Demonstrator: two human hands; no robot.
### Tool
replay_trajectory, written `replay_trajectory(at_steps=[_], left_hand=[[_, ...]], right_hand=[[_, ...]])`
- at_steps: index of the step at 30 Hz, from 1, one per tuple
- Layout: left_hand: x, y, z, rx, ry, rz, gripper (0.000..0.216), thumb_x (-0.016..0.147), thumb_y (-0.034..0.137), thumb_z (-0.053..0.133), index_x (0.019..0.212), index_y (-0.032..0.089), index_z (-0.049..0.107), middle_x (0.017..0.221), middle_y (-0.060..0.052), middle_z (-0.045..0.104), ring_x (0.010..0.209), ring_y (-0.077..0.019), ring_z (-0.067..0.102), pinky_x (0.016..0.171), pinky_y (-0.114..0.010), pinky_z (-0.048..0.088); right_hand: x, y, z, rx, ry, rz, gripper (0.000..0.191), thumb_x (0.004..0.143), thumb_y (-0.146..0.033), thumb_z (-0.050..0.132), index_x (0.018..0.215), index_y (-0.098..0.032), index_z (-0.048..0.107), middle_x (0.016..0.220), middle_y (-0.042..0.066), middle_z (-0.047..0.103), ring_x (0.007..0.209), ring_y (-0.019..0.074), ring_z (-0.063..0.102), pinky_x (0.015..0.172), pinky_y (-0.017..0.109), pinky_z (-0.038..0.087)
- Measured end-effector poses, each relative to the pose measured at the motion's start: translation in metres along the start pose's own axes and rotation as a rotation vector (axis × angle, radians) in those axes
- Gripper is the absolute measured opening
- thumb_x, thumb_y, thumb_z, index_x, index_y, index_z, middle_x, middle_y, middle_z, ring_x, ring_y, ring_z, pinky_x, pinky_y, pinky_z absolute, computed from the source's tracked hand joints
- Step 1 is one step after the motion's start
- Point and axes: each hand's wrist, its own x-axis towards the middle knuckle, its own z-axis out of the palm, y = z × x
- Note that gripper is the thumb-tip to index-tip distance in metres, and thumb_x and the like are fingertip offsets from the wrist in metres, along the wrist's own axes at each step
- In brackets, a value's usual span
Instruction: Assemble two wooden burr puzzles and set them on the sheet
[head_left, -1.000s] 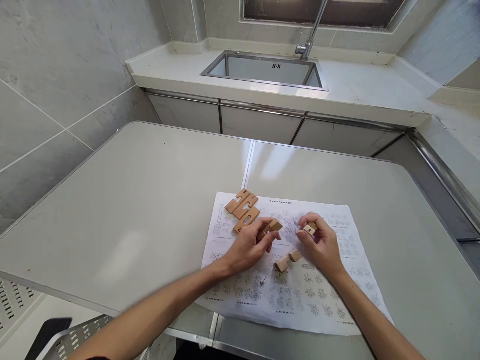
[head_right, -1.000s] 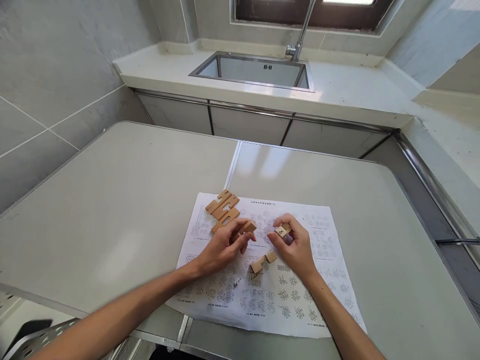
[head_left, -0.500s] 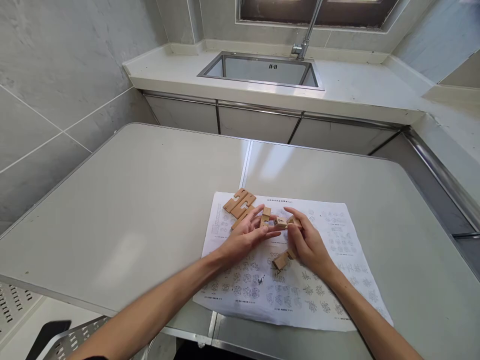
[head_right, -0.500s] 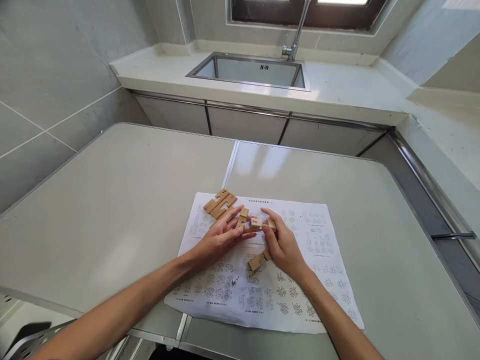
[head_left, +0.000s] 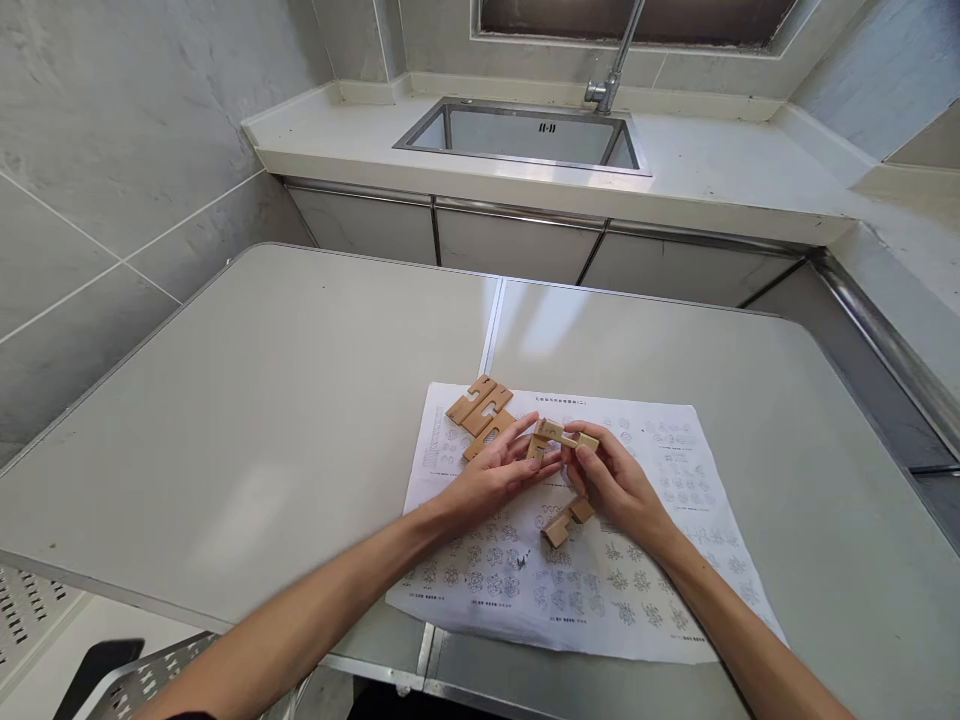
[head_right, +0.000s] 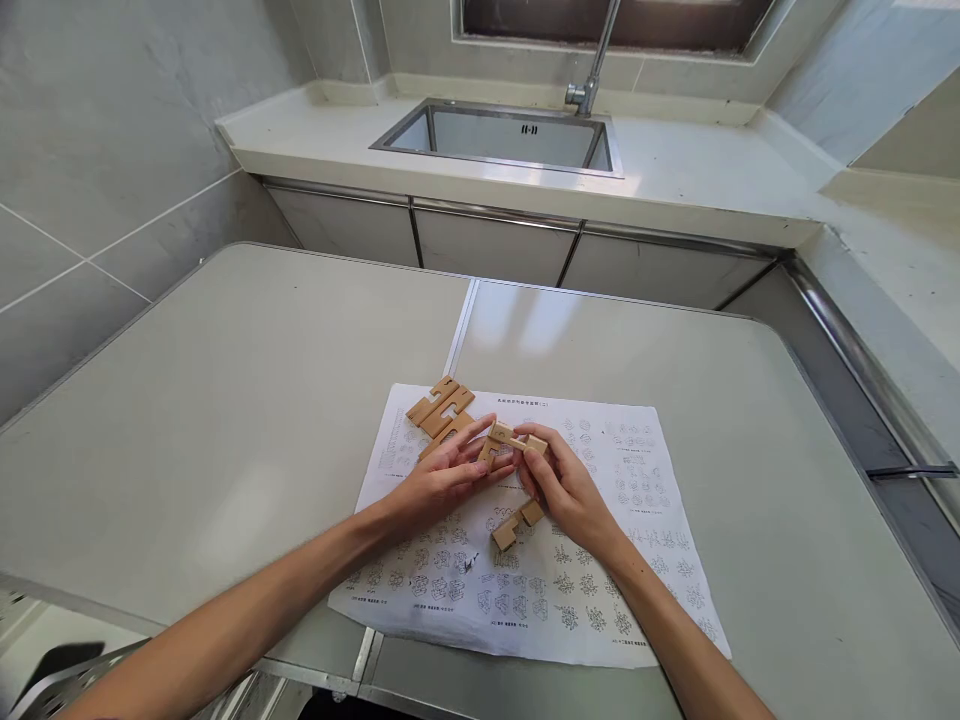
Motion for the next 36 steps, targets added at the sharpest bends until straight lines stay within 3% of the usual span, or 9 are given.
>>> replay_trajectory(at_steps=[4,8,16,20,23,29,36], left_hand=[[0.0,0.001,-0.001,0.047,-0.029,0.02,0.08,0.09,0.024,0.083,0.161,0.027,0.046,0.163,-0.013,0.054,0.15,-0.0332,0.053,0.132,-0.053,0.033],[-0.005,0.009,0.004,0.265,-0.072,0.019,0.079,0.095,0.028,0.079,0.164,0.029,0.041,0.155,-0.012,0.061,0.154,-0.0315,0.047,0.131,-0.052,0.032],[-0.008,0.008,0.009,0.433,-0.102,0.048,0.079,0.097,0.035,0.077,0.164,0.031,0.035,0.139,-0.012,0.07,0.135,-0.0288,0.065,0.118,-0.047,0.048],[-0.009,0.007,0.011,0.421,-0.108,0.058,0.076,0.096,0.034,0.079,0.161,0.029,0.039,0.134,-0.011,0.071,0.133,-0.0286,0.066,0.116,-0.045,0.05],[-0.01,0.008,0.013,0.432,-0.13,0.094,0.06,0.099,0.037,0.075,0.152,0.027,0.049,0.136,-0.012,0.07,0.134,-0.029,0.065,0.115,-0.043,0.05],[-0.007,0.008,0.011,0.694,-0.003,0.207,0.041,0.108,0.045,0.058,0.14,0.021,0.061,0.137,-0.013,0.067,0.126,-0.028,0.065,0.109,-0.039,0.05],[-0.008,0.005,0.011,0.832,0.107,0.324,0.041,0.105,0.044,0.063,0.137,0.019,0.065,0.121,-0.011,0.074,0.111,-0.0267,0.07,0.094,-0.035,0.055]], right_hand=[[-0.002,-0.001,0.001,-0.005,-0.066,0.017,0.036,0.111,-0.05,0.051,0.136,-0.024,0.052,0.066,-0.003,0.063,0.056,0.0183,0.059,0.055,0.031,0.049],[-0.004,-0.002,0.003,-0.019,-0.017,0.023,0.033,0.108,-0.051,0.058,0.126,-0.024,0.057,0.068,-0.003,0.063,0.055,0.0172,0.06,0.053,0.03,0.049],[-0.005,-0.002,0.003,-0.074,0.1,0.006,0.031,0.101,-0.053,0.069,0.114,-0.025,0.065,0.082,0.002,0.071,0.061,0.0174,0.062,0.054,0.029,0.051],[-0.006,0.002,0.002,-0.088,0.14,0.0,0.03,0.1,-0.05,0.071,0.115,-0.025,0.066,0.088,0.005,0.075,0.069,0.019,0.068,0.057,0.029,0.053],[-0.007,0.004,0.002,-0.079,0.146,0.012,0.029,0.101,-0.049,0.071,0.116,-0.025,0.065,0.089,0.005,0.075,0.07,0.0195,0.068,0.056,0.029,0.052],[-0.007,0.002,0.002,-0.106,0.139,0.0,0.029,0.101,-0.048,0.071,0.117,-0.025,0.065,0.094,0.007,0.077,0.075,0.0216,0.071,0.06,0.031,0.054],[-0.008,-0.002,0.003,-0.211,0.147,-0.041,0.029,0.101,-0.046,0.071,0.119,-0.025,0.065,0.095,0.006,0.075,0.08,0.0212,0.069,0.064,0.03,0.053]])
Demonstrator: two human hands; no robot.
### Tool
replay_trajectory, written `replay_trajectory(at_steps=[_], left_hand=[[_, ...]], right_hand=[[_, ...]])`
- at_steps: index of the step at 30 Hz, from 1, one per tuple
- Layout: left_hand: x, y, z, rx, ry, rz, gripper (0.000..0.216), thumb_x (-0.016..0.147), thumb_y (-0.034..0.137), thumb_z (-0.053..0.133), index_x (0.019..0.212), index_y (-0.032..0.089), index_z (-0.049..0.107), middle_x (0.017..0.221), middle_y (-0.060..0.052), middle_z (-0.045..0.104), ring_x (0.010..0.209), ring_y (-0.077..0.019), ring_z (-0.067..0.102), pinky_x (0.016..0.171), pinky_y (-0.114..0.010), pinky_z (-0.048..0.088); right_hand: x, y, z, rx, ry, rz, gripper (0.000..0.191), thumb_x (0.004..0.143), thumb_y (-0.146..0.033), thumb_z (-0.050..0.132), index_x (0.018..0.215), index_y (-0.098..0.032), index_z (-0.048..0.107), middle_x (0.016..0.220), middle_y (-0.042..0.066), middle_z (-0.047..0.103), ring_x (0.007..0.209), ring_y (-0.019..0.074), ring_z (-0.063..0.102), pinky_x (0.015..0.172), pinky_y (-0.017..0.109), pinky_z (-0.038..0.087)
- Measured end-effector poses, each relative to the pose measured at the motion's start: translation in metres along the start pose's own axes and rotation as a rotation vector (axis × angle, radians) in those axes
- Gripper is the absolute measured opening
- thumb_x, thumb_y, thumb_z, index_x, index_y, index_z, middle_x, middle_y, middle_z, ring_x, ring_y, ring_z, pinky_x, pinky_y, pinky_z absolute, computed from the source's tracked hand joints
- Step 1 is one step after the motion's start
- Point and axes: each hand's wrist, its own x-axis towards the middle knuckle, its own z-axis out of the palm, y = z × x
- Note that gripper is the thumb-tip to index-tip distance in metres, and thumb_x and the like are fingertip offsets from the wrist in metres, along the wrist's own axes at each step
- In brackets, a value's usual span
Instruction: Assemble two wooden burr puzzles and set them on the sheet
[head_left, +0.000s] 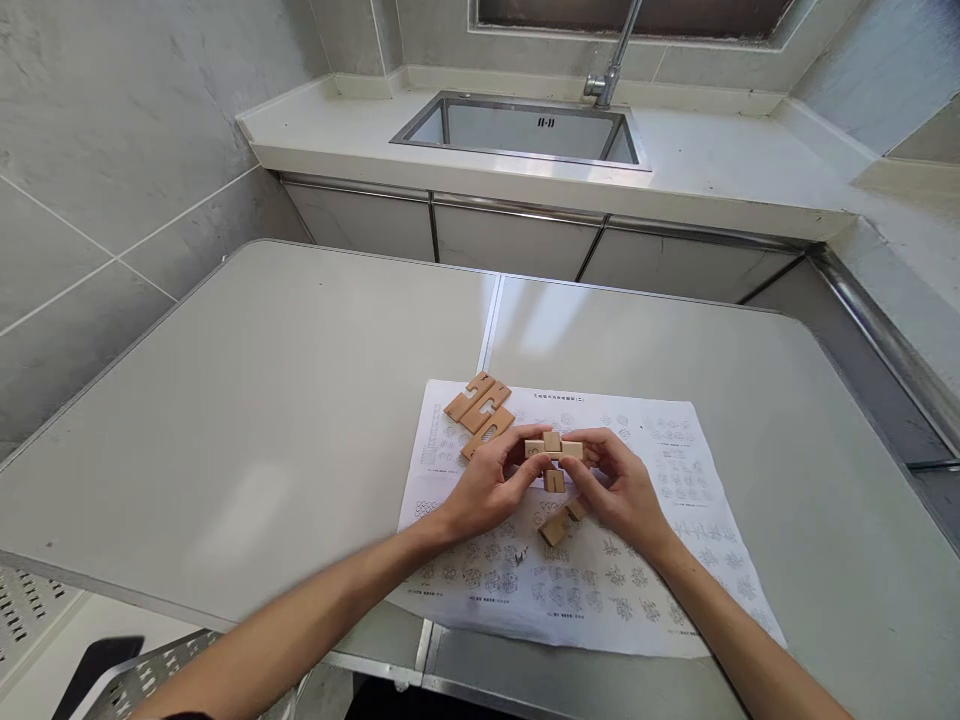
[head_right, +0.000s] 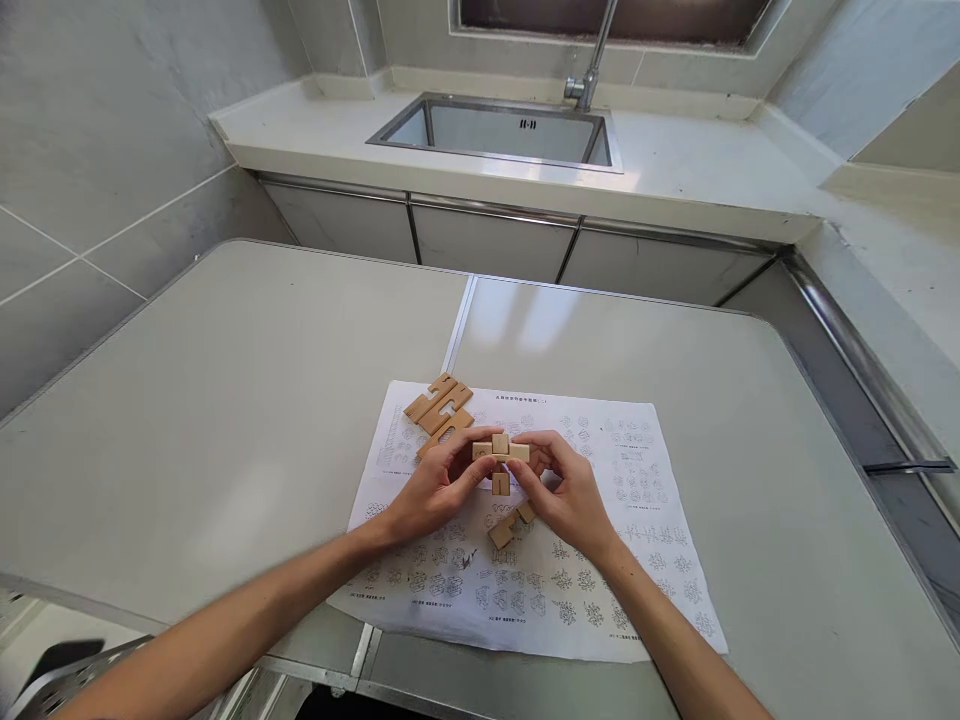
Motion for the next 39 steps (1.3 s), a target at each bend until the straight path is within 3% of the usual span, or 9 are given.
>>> replay_trajectory(at_steps=[9,18,28,39], left_hand=[[0.0,-0.001,0.001,-0.027,0.054,-0.001,0.041,0.106,0.049,0.059,0.127,0.015,0.068,0.107,-0.011,0.075,0.096,-0.0226,0.072,0.087,-0.035,0.057],[0.001,-0.002,0.0,-0.023,0.042,0.019,0.041,0.105,0.05,0.063,0.125,0.015,0.071,0.109,-0.011,0.076,0.096,-0.0213,0.071,0.084,-0.033,0.057],[0.0,0.001,0.0,0.133,0.008,0.091,0.024,0.105,0.033,0.063,0.121,0.018,0.074,0.108,-0.008,0.08,0.09,-0.0184,0.072,0.069,-0.027,0.051],[0.0,0.0,0.0,0.141,-0.016,0.112,0.022,0.105,0.032,0.063,0.118,0.017,0.074,0.106,-0.007,0.079,0.091,-0.0181,0.072,0.073,-0.026,0.052]], right_hand=[[0.0,-0.002,0.001,-0.06,-0.031,-0.037,0.027,0.102,-0.045,0.068,0.118,-0.024,0.065,0.076,0.0,0.065,0.065,0.017,0.058,0.057,0.029,0.045],[0.001,-0.003,-0.001,-0.026,-0.115,0.017,0.028,0.103,-0.05,0.065,0.112,-0.024,0.063,0.082,0.003,0.069,0.072,0.02,0.063,0.062,0.031,0.047],[0.002,-0.008,-0.003,-0.015,-0.183,0.067,0.031,0.105,-0.053,0.056,0.108,-0.023,0.061,0.067,-0.004,0.052,0.057,0.0156,0.047,0.056,0.028,0.039],[0.002,-0.01,-0.007,0.067,-0.269,0.095,0.03,0.109,-0.051,0.05,0.11,-0.023,0.061,0.064,-0.006,0.046,0.058,0.0146,0.042,0.056,0.028,0.035]])
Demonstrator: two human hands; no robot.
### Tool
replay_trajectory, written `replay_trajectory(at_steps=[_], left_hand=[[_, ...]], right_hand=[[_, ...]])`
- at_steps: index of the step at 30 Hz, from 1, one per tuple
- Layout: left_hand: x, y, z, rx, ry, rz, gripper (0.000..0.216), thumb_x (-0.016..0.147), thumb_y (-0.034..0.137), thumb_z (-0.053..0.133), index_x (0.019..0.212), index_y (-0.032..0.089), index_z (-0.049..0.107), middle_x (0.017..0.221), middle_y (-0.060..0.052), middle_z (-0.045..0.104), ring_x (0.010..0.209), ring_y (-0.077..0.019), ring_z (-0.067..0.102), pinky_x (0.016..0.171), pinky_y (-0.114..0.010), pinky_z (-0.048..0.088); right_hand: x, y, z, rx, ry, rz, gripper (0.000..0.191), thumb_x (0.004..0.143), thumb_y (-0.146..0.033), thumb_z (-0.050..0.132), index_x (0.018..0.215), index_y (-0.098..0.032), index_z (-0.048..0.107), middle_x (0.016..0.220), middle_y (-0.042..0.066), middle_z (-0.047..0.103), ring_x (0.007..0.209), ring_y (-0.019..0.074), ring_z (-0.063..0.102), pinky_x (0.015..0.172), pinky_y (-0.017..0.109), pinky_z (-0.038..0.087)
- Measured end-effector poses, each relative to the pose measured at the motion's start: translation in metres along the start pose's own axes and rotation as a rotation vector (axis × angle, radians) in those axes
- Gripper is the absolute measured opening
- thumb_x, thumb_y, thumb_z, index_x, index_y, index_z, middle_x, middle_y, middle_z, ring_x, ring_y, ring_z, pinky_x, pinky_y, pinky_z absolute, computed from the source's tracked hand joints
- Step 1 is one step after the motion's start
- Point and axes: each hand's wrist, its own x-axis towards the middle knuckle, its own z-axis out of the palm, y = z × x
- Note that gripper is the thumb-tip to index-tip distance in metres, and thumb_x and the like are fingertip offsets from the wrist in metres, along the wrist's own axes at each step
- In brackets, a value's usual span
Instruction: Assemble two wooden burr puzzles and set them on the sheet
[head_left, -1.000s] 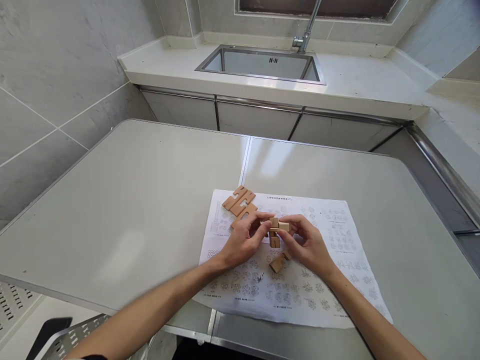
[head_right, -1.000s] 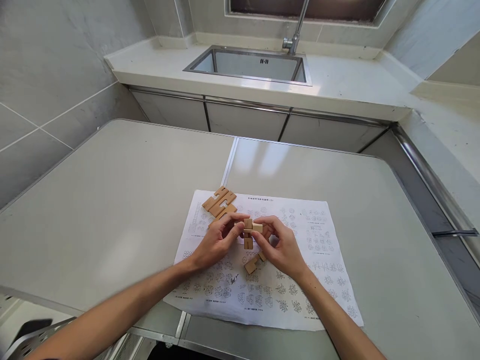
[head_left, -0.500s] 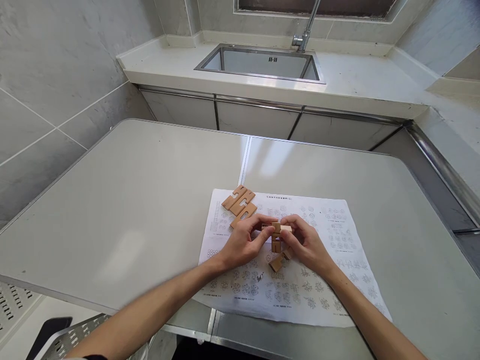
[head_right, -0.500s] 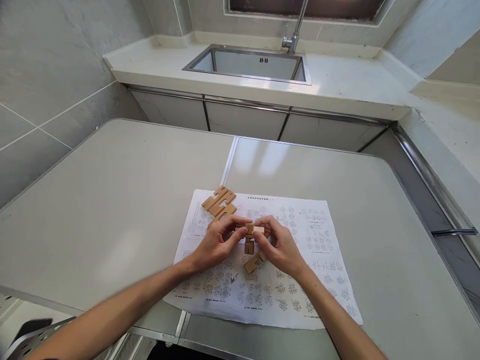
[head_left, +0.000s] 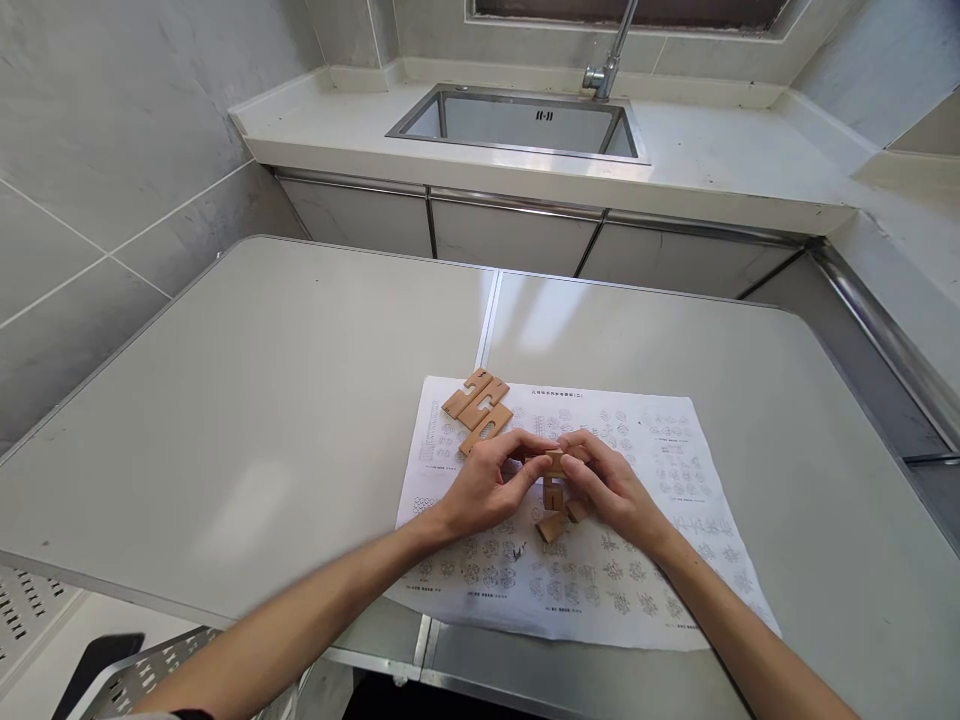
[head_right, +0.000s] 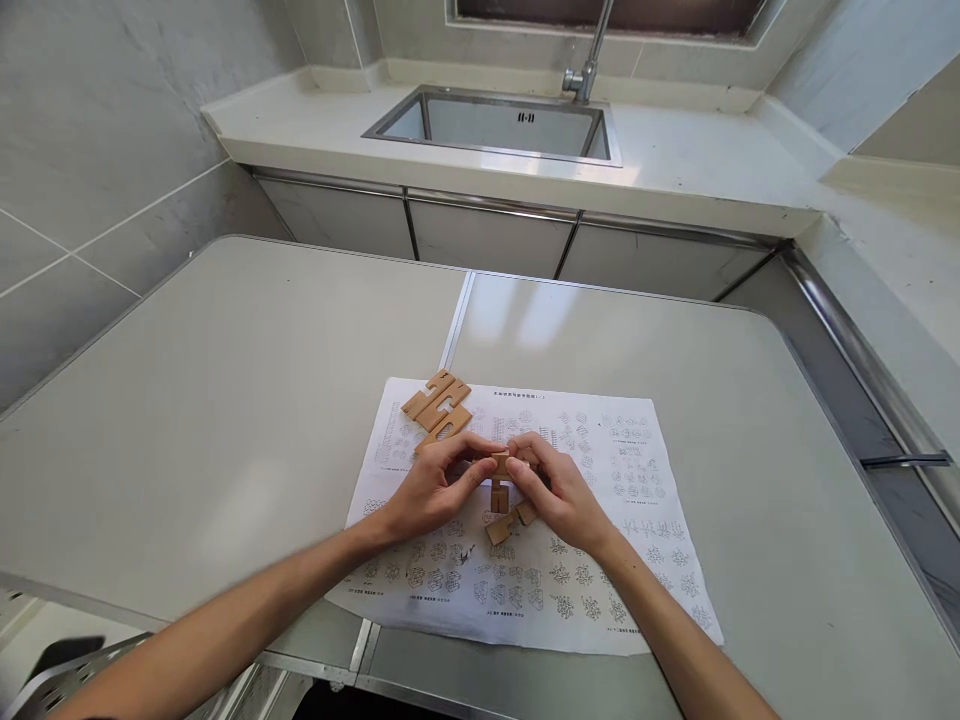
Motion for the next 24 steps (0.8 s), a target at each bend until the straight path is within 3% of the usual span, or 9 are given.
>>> replay_trajectory(at_steps=[6,12,24], left_hand=[[0.0,0.0,-0.001,-0.034,-0.051,0.007,0.029,0.108,0.038,0.059,0.128,0.019,0.069,0.119,-0.01,0.076,0.107,-0.0219,0.072,0.09,-0.032,0.057],[0.0,-0.001,0.0,-0.001,-0.122,0.104,0.07,0.08,0.038,0.092,0.14,0.021,0.059,0.134,-0.012,0.07,0.122,-0.0295,0.068,0.106,-0.04,0.054],[0.0,-0.002,0.002,0.004,-0.081,0.039,0.065,0.078,0.04,0.092,0.132,0.018,0.063,0.12,-0.01,0.076,0.107,-0.0268,0.073,0.096,-0.038,0.056]], right_hand=[[0.001,0.0,0.002,0.144,0.004,0.06,0.032,0.108,-0.056,0.053,0.112,-0.024,0.057,0.063,-0.007,0.047,0.056,0.0144,0.043,0.054,0.027,0.035],[0.002,-0.005,0.003,0.19,0.043,0.111,0.042,0.104,-0.063,0.055,0.122,-0.025,0.054,0.059,-0.007,0.049,0.052,0.0157,0.046,0.053,0.027,0.038],[0.003,-0.005,0.005,0.236,0.046,0.151,0.044,0.103,-0.063,0.059,0.125,-0.025,0.056,0.058,-0.008,0.05,0.049,0.012,0.042,0.047,0.023,0.035]])
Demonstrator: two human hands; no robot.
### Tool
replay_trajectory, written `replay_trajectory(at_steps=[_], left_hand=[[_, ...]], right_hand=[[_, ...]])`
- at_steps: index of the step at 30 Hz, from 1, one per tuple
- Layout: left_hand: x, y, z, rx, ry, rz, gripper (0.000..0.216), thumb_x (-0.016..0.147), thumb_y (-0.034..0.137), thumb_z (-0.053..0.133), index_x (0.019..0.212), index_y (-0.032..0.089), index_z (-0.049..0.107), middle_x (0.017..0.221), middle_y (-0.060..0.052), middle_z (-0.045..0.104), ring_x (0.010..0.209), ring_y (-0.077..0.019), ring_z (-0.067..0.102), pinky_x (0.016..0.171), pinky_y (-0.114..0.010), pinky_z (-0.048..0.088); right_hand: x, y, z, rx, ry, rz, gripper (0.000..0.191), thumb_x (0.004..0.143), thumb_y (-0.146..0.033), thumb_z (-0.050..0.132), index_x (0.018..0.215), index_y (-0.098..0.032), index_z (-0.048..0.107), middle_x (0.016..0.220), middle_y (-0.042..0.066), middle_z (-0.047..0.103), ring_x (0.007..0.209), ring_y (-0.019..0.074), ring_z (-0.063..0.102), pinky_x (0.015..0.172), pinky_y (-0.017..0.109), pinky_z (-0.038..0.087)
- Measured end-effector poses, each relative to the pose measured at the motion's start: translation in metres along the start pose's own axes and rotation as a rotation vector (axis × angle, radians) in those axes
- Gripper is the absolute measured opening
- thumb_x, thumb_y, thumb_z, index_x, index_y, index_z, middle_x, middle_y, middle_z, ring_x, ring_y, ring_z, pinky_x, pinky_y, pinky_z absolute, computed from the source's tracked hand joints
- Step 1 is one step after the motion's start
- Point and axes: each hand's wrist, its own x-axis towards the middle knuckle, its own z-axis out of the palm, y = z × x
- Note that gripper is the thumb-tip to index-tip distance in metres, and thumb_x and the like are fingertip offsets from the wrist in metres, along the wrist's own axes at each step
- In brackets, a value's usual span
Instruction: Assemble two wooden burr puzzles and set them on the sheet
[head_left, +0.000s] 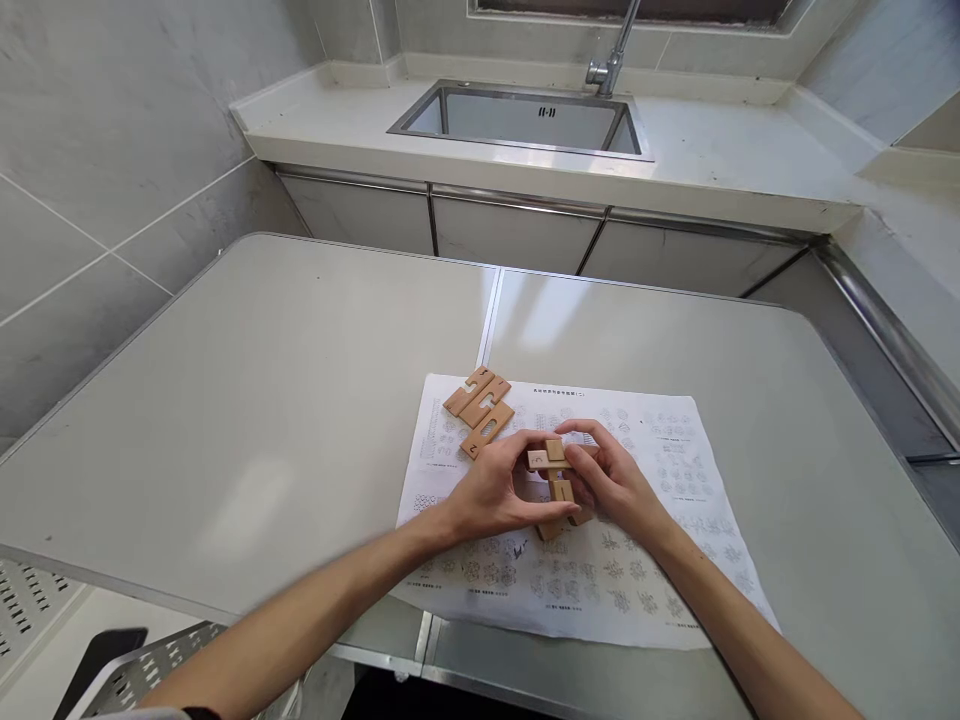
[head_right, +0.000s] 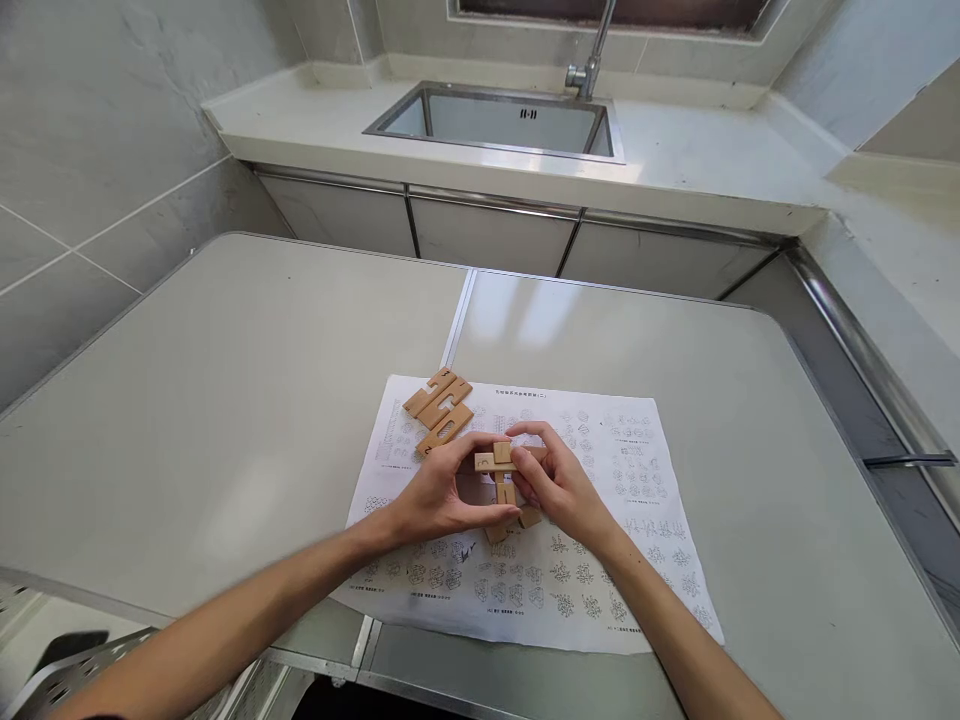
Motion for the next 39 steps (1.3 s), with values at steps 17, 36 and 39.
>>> replay_trajectory(at_steps=[17,36,39], left_hand=[[0.001,-0.0014,-0.0016,-0.023,-0.027,-0.047,0.064,0.079,0.047,0.091,0.13,0.018,0.064,0.11,-0.008,0.076,0.099,-0.0247,0.073,0.087,-0.035,0.058],[0.0009,-0.0038,-0.0006,-0.009,-0.042,-0.034,0.065,0.081,0.045,0.09,0.134,0.019,0.061,0.113,-0.009,0.076,0.101,-0.0256,0.073,0.09,-0.036,0.057],[0.0008,-0.0037,-0.0007,-0.019,-0.05,-0.042,0.065,0.082,0.044,0.09,0.134,0.019,0.06,0.115,-0.009,0.076,0.103,-0.0259,0.073,0.092,-0.037,0.057]], right_hand=[[-0.0002,0.0002,0.0043,-0.035,0.036,-0.036,0.048,0.101,-0.068,0.058,0.123,-0.025,0.054,0.059,-0.008,0.048,0.049,0.0137,0.044,0.048,0.024,0.036],[0.0002,-0.0047,0.0033,-0.049,0.047,0.009,0.049,0.1,-0.07,0.057,0.121,-0.025,0.055,0.056,-0.009,0.045,0.046,0.0129,0.04,0.045,0.024,0.034],[0.0006,-0.0045,0.0042,-0.047,0.058,0.003,0.05,0.099,-0.07,0.058,0.121,-0.025,0.055,0.056,-0.009,0.046,0.047,0.0131,0.042,0.046,0.024,0.036]])
